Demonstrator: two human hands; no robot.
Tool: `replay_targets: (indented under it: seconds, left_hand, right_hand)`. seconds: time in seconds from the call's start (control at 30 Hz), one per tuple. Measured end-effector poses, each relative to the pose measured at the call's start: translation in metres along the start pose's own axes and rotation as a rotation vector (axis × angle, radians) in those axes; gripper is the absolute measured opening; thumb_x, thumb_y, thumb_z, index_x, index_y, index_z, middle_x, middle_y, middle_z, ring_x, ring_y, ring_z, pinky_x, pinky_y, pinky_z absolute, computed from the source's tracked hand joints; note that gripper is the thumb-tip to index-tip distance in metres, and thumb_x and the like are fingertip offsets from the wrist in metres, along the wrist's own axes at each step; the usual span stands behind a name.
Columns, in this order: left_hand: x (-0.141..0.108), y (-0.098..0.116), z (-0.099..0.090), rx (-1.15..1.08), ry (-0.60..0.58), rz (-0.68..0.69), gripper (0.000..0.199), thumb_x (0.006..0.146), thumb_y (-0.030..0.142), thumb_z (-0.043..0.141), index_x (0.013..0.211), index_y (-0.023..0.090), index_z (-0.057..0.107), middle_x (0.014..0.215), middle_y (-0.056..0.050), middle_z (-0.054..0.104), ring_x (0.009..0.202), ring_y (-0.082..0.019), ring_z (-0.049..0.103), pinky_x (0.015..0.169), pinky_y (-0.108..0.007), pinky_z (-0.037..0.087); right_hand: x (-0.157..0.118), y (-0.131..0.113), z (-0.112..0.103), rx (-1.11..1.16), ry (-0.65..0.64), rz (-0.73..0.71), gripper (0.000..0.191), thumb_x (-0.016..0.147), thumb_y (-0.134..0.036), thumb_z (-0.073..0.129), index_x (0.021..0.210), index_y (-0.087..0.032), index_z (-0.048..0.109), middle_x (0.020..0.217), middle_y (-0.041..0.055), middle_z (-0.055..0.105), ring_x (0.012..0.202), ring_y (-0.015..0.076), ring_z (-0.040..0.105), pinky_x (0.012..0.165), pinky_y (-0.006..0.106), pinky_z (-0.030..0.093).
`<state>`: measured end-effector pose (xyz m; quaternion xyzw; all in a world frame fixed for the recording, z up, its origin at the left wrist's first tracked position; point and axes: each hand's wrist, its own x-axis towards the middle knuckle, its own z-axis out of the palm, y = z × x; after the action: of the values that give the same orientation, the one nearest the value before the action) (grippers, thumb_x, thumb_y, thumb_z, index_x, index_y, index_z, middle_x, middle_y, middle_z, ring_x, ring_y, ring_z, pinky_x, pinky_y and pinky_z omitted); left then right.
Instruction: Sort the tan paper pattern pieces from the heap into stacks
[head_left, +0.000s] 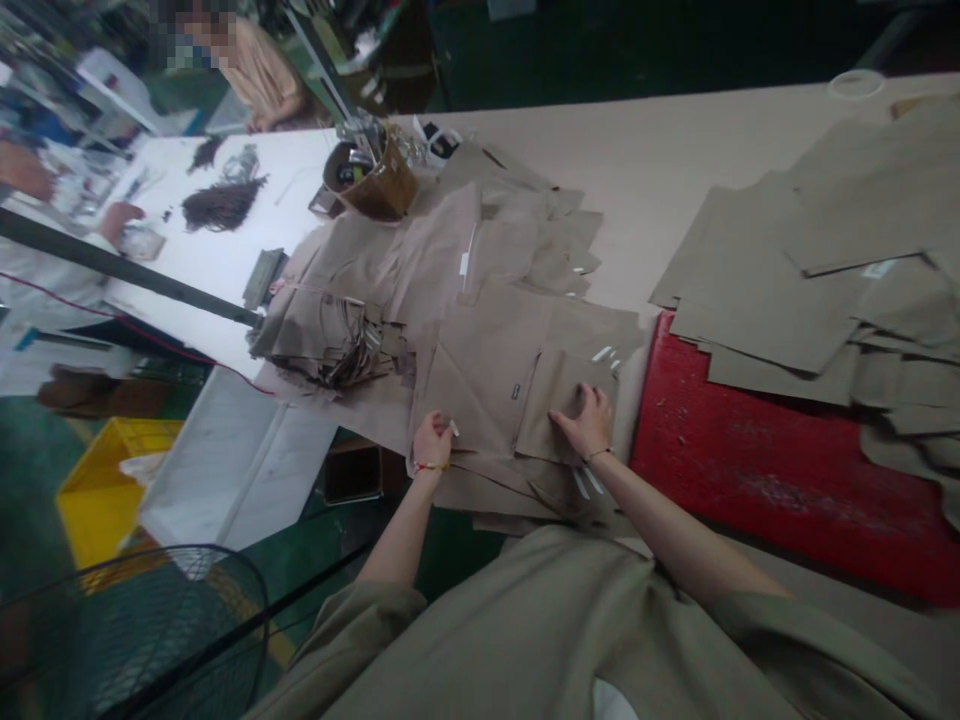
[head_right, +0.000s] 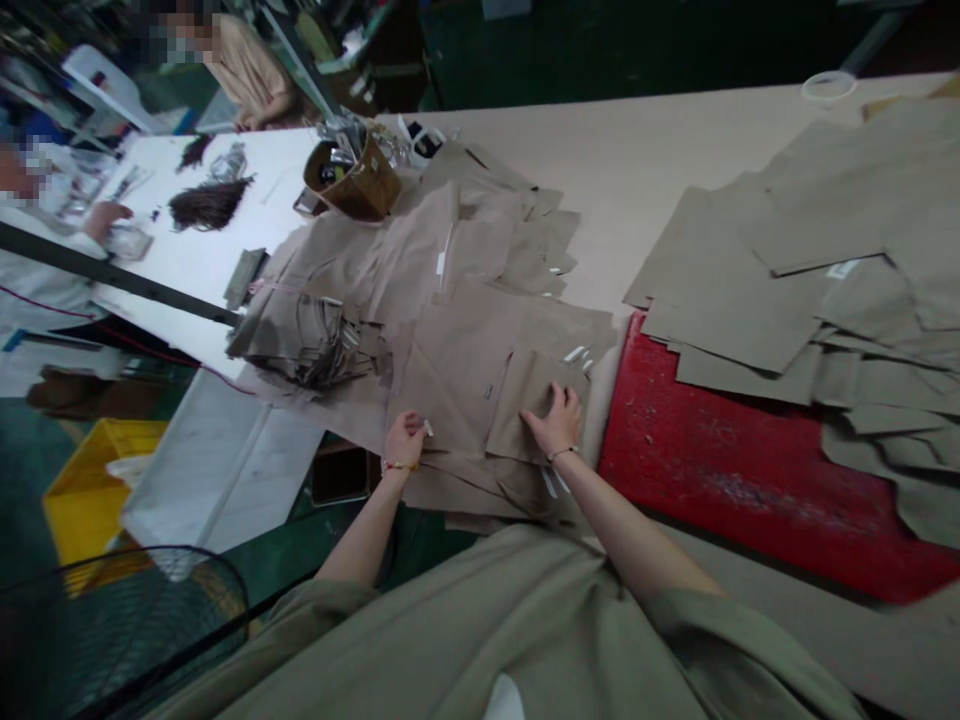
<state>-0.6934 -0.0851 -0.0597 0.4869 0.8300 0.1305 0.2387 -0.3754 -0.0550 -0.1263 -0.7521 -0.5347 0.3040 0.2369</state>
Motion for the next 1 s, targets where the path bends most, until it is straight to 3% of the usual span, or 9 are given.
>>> replay_targets:
  seconds: [0.2, 0.37, 0.5, 0.57, 0.67, 0.73, 0.8, 0.9, 1.0]
  left_hand:
    - [0.002, -0.007, -0.004, 0.068, -0.105, 0.162, 0.031, 0.085, 0.013, 0.067, 0.115, 0.015, 0.071, 0.107, -0.009, 0.071, 0.088, -0.016, 0.067, 0.092, -0.031, 0.052]
    - [0.013, -0.016, -0.013, 0.128, -0.293, 0.438, 0.046, 0.079, 0.005, 0.066, 0.123, 0.017, 0.069, 0.107, -0.007, 0.067, 0.093, -0.015, 0.064, 0.091, -0.028, 0.053]
    - [0.018, -0.022, -0.017, 0.260, -0.335, 0.551, 0.015, 0.090, 0.019, 0.066, 0.103, 0.018, 0.074, 0.108, -0.007, 0.066, 0.098, -0.017, 0.063, 0.091, -0.029, 0.051]
    - [0.019, -0.021, -0.018, 0.341, -0.355, 0.595, 0.013, 0.094, 0.024, 0.062, 0.096, 0.020, 0.075, 0.110, -0.007, 0.066, 0.101, -0.017, 0.063, 0.092, -0.029, 0.050]
    - [0.024, -0.019, -0.021, 0.368, -0.431, 0.687, 0.016, 0.091, 0.026, 0.068, 0.106, 0.021, 0.072, 0.112, -0.007, 0.066, 0.105, -0.018, 0.062, 0.093, -0.029, 0.049]
    - [0.028, -0.020, -0.022, 0.308, -0.427, 0.661, 0.032, 0.083, 0.025, 0.077, 0.113, 0.018, 0.069, 0.112, -0.007, 0.065, 0.100, -0.018, 0.063, 0.090, -0.028, 0.051]
    - [0.032, -0.023, -0.022, 0.211, -0.341, 0.568, 0.040, 0.080, 0.022, 0.079, 0.117, 0.016, 0.067, 0.111, -0.008, 0.065, 0.093, -0.016, 0.064, 0.087, -0.028, 0.052]
    - [0.035, -0.029, -0.019, 0.126, -0.228, 0.493, 0.032, 0.085, 0.017, 0.072, 0.116, 0.014, 0.070, 0.105, -0.008, 0.067, 0.087, -0.015, 0.064, 0.085, -0.028, 0.052]
    - [0.032, -0.032, -0.013, 0.166, -0.209, 0.495, 0.025, 0.087, 0.018, 0.071, 0.111, 0.016, 0.075, 0.097, -0.006, 0.068, 0.084, -0.015, 0.063, 0.084, -0.029, 0.052]
  right_hand:
    - [-0.001, 0.011, 0.001, -0.006, 0.004, -0.026, 0.092, 0.074, -0.064, 0.068, 0.147, -0.013, 0.047, 0.152, 0.0237, 0.034, 0.138, 0.0393, 0.036, 0.114, 0.053, 0.033]
    - [-0.003, 0.012, 0.001, -0.019, 0.004, -0.042, 0.091, 0.074, -0.060, 0.071, 0.148, -0.012, 0.048, 0.151, 0.0235, 0.036, 0.138, 0.0379, 0.036, 0.116, 0.050, 0.032]
    - [-0.005, 0.011, 0.001, -0.021, -0.004, -0.033, 0.090, 0.075, -0.058, 0.071, 0.148, -0.011, 0.048, 0.152, 0.0231, 0.035, 0.139, 0.0369, 0.036, 0.116, 0.048, 0.032]
    - [-0.006, 0.011, -0.001, -0.019, -0.008, -0.025, 0.089, 0.075, -0.058, 0.071, 0.148, -0.012, 0.049, 0.152, 0.0226, 0.035, 0.139, 0.0373, 0.036, 0.115, 0.048, 0.033]
    - [-0.006, 0.011, -0.004, -0.017, -0.018, -0.024, 0.089, 0.074, -0.056, 0.072, 0.148, -0.012, 0.049, 0.152, 0.0222, 0.035, 0.138, 0.0374, 0.037, 0.115, 0.047, 0.034]
    - [-0.005, 0.012, -0.005, -0.017, -0.018, -0.023, 0.089, 0.074, -0.055, 0.072, 0.148, -0.012, 0.049, 0.151, 0.0222, 0.035, 0.137, 0.0377, 0.038, 0.115, 0.047, 0.035]
    - [-0.004, 0.014, -0.006, -0.018, -0.013, -0.031, 0.088, 0.074, -0.055, 0.072, 0.148, -0.013, 0.050, 0.151, 0.0219, 0.035, 0.137, 0.0380, 0.039, 0.115, 0.048, 0.035]
    - [-0.003, 0.017, -0.004, -0.016, -0.006, -0.052, 0.086, 0.075, -0.057, 0.072, 0.147, -0.013, 0.051, 0.151, 0.0217, 0.036, 0.136, 0.0379, 0.040, 0.115, 0.049, 0.034]
    - [-0.002, 0.019, -0.001, -0.015, 0.007, -0.058, 0.086, 0.075, -0.058, 0.072, 0.146, -0.013, 0.052, 0.151, 0.0222, 0.036, 0.136, 0.0383, 0.040, 0.114, 0.050, 0.035]
